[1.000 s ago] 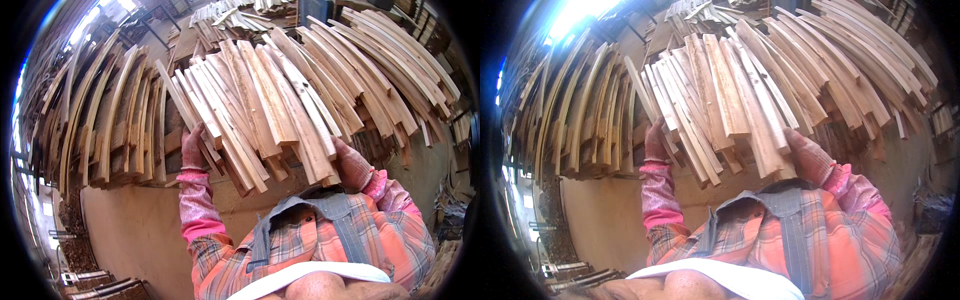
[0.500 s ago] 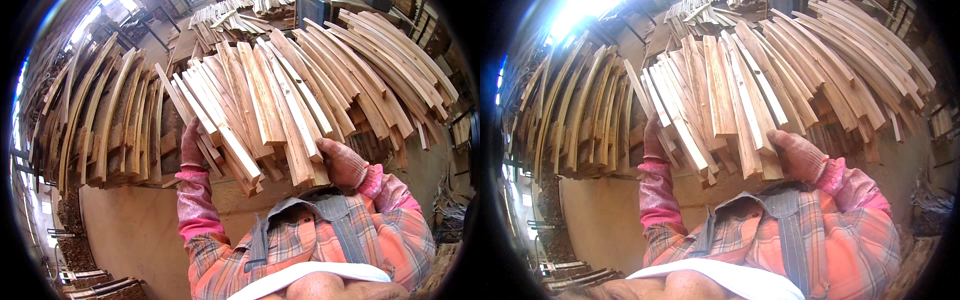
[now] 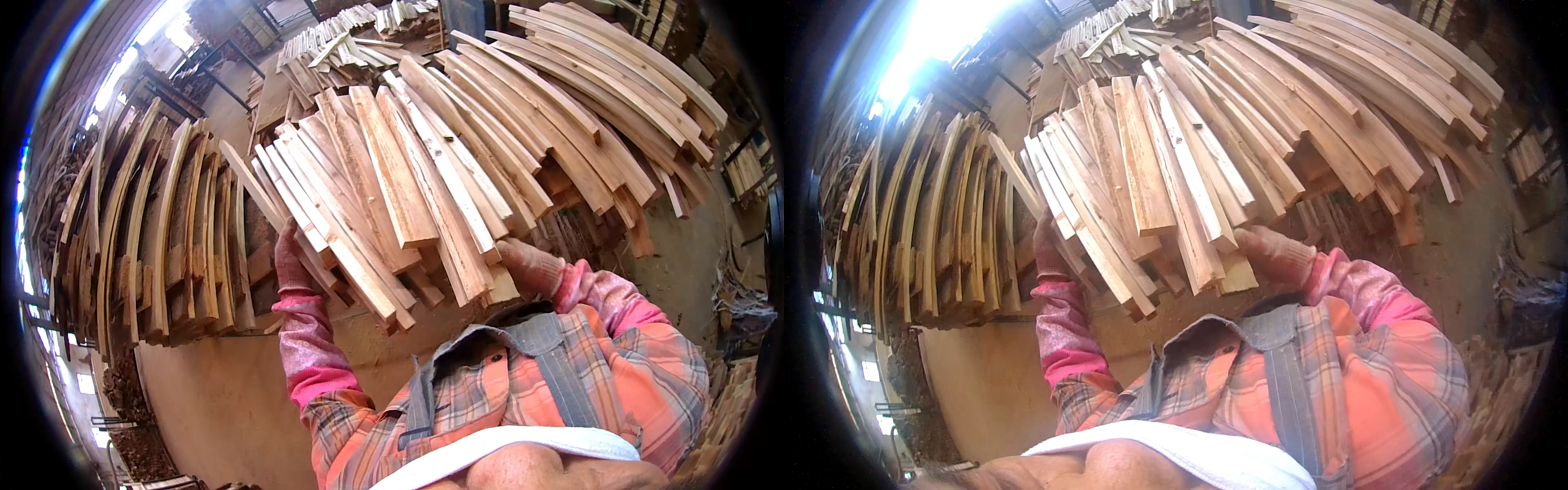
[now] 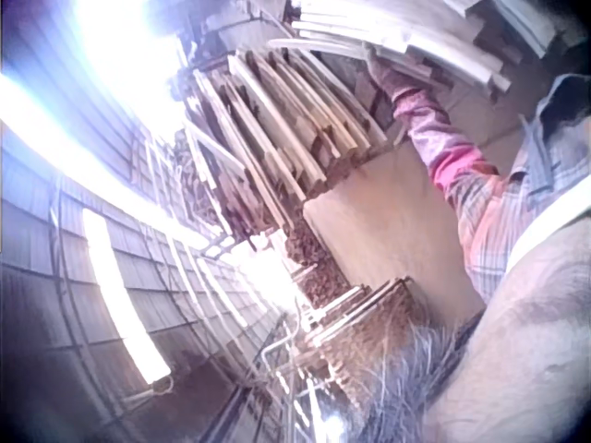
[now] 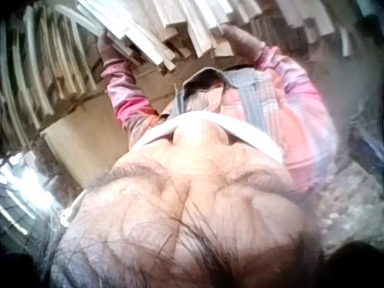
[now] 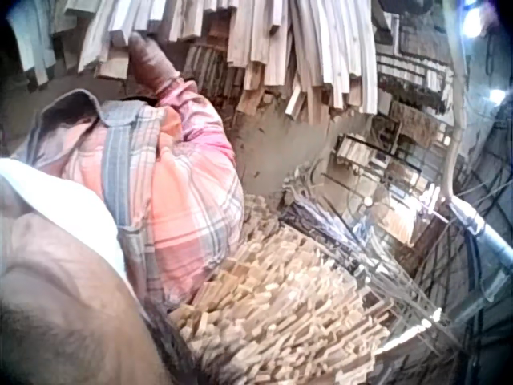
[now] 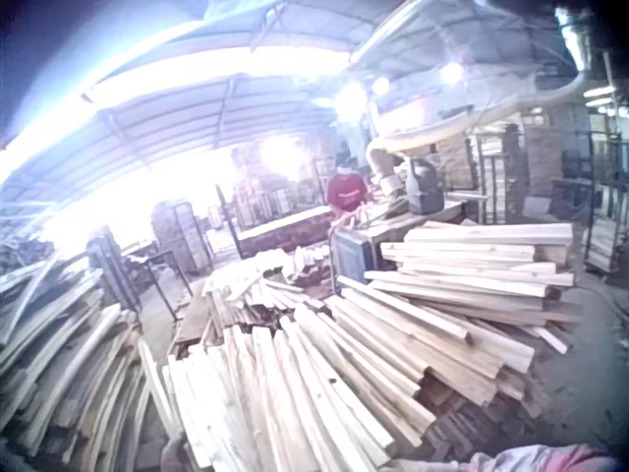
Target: The person sorts and stacks thin wooden planks on a metal table in a workshop. They pick up planks from a pile, arrange them into neat stacks, and occasionally lift and move larger bundles of wood.
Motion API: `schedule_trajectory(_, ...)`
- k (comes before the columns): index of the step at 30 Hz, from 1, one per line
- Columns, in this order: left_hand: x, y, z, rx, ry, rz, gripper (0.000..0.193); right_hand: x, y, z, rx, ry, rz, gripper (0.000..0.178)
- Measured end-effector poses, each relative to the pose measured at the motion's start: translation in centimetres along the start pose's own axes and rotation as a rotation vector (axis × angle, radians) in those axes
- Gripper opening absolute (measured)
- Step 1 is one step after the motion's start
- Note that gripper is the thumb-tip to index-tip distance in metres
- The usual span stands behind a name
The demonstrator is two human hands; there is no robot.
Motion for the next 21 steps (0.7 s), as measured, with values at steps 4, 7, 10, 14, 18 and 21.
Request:
schedule_trajectory(4, 2.0, 2.1, 1.4, -0.019, 0.056, 0.022, 0.052, -1.7, 0.2, -0.3, 0.003, 0.408, 0.135, 0.042)
schedule_trajectory(7, 2.6, 2.7, 1.0, -0.027, 0.069, 0.028, 0.057, -1.9, 0.6, -1.3, 0.046, 0.319, 0.067, 0.043)
schedule_trajectory(10, 5.7, 4.0, 0.4, -0.087, 0.144, 0.079, 0.059, -7.8, -0.8, -7.2, -0.108, 0.574, 0.178, 0.042)
schedule_trajectory(14, 2.3, 2.4, 1.0, -0.044, 0.104, 0.067, 0.059, -10.8, -2.3, -11.9, -0.756, 1.604, 0.361, 0.027)
schedule_trajectory(18, 2.5, 2.9, 0.9, 0.050, 0.045, 0.012, 0.055, -7.3, -3.9, -8.9, -0.186, 0.641, 0.265, 0.030)
schedule_trajectory(21, 2.9, 2.8, 1.1, -0.026, 0.061, 0.022, 0.053, -3.4, -4.0, -6.2, -0.054, 0.175, 0.176, 0.031)
Point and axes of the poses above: each hand's wrist, its own y-axis away from the middle knuckle, its own x-axis out of the palm, z = x × y, the point moved 3 cm from there along -y, towards the middle knuckle, and after that the axes turned 6 degrees about y, right-handed, at the moved point
